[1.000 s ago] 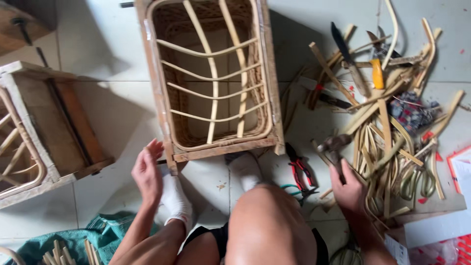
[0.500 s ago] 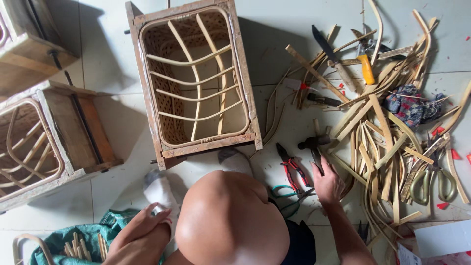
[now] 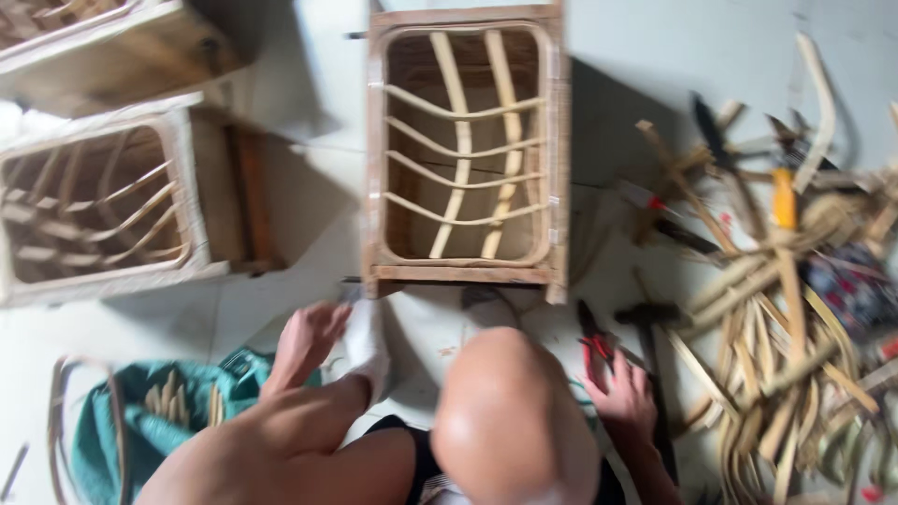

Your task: The person sits on the floor and assembles a rectangular basket using a wooden mold. They insert curved bamboo strips into the mold, secure them with a hammer and pliers, apply glue along the edges, and trim excess material with a knife.

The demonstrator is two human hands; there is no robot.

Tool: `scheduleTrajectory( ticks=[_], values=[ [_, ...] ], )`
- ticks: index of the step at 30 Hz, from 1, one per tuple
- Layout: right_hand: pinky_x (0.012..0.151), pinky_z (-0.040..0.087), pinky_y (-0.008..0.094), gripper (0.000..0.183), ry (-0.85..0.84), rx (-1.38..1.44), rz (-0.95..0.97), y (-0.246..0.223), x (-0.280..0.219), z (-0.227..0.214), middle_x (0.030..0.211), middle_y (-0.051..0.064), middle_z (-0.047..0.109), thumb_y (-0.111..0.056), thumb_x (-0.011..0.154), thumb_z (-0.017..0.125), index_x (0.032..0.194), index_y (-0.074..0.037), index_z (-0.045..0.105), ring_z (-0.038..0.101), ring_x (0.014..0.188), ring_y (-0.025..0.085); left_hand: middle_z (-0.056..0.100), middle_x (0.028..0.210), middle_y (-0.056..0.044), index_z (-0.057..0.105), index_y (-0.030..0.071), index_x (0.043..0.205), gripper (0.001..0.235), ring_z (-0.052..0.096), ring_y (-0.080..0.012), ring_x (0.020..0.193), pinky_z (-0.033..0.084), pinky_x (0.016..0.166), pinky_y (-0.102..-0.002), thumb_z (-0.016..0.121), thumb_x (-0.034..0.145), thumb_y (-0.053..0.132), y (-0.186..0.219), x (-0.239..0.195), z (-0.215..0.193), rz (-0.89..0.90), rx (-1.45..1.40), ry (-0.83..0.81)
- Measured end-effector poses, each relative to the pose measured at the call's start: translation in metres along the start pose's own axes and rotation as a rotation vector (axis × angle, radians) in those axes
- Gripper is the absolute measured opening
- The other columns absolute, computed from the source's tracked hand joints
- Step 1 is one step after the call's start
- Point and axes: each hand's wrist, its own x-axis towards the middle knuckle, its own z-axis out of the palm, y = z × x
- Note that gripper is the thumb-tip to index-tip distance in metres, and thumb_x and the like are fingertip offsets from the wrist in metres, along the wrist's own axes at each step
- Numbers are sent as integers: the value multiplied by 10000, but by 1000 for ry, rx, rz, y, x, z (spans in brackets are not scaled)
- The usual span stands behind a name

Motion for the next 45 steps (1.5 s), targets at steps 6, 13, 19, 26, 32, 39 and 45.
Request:
scheduleTrajectory(
  ticks=[6, 13, 19, 26, 32, 39, 45],
  values=[
    [974, 510, 413, 702, -191, 134, 42, -7, 17, -35, 1247, 149, 654, -406, 834, 686, 1456, -131, 514, 643, 1142, 300, 772, 960, -119, 722, -50, 1142, 341, 744, -178, 855, 617, 782, -313, 683, 969, 241, 38, 89, -36, 70, -961, 77],
    [1027, 489, 352, 488, -352, 620, -161, -70, 101, -178, 1247, 165, 709, -193, 955, 574, 1417, -36, 581, 666, 1170, 232, 733, 1263, -157, 636, -22, 1360, 538, 730, -215, 1119, 611, 930, -324, 731, 929, 285, 91, 220, -51, 174, -954, -149],
    [924, 477, 344, 526, -410, 178, -585, -253, 224, -263, 1203, 119, 739, -191, 872, 614, 1393, -125, 619, 685, 1036, 193, 711, 1278, -185, 526, -37, 1414, 732, 736, -210, 1055, 618, 843, -310, 836, 818, 253, 130, 285, -41, 269, -894, -197],
    [513, 399, 390, 259, -652, -397, -497, -426, 319, -246, 668, 28, 489, -262, 936, 548, 1054, -38, 602, 480, 571, 208, 664, 1320, -232, 513, -87, 1429, 794, 711, -256, 1143, 623, 894, -304, 879, 810, 252, 142, 297, -34, 289, -883, -110],
    [543, 435, 416, 368, -667, -503, -440, -452, 328, -241, 641, 60, 578, -250, 895, 558, 1249, -154, 585, 533, 567, 206, 686, 1298, -231, 497, -70, 1427, 777, 727, -272, 1141, 651, 860, -338, 833, 803, 246, 145, 295, -36, 213, -877, -160],
    [569, 451, 425, 425, -704, -537, -459, -455, 333, -239, 641, 61, 565, -253, 919, 517, 1330, -246, 624, 530, 580, 225, 643, 1340, -247, 508, -77, 1415, 776, 699, -289, 1184, 638, 919, -348, 847, 798, 249, 144, 291, -41, 241, -889, -151],
    [605, 454, 438, 307, -682, -566, -492, -458, 335, -241, 618, 56, 559, -278, 963, 503, 1153, -207, 733, 541, 584, 201, 651, 1339, -240, 526, -32, 1417, 777, 708, -302, 1170, 641, 886, -364, 826, 776, 290, 148, 292, -45, 180, -801, -164]
  ],
)
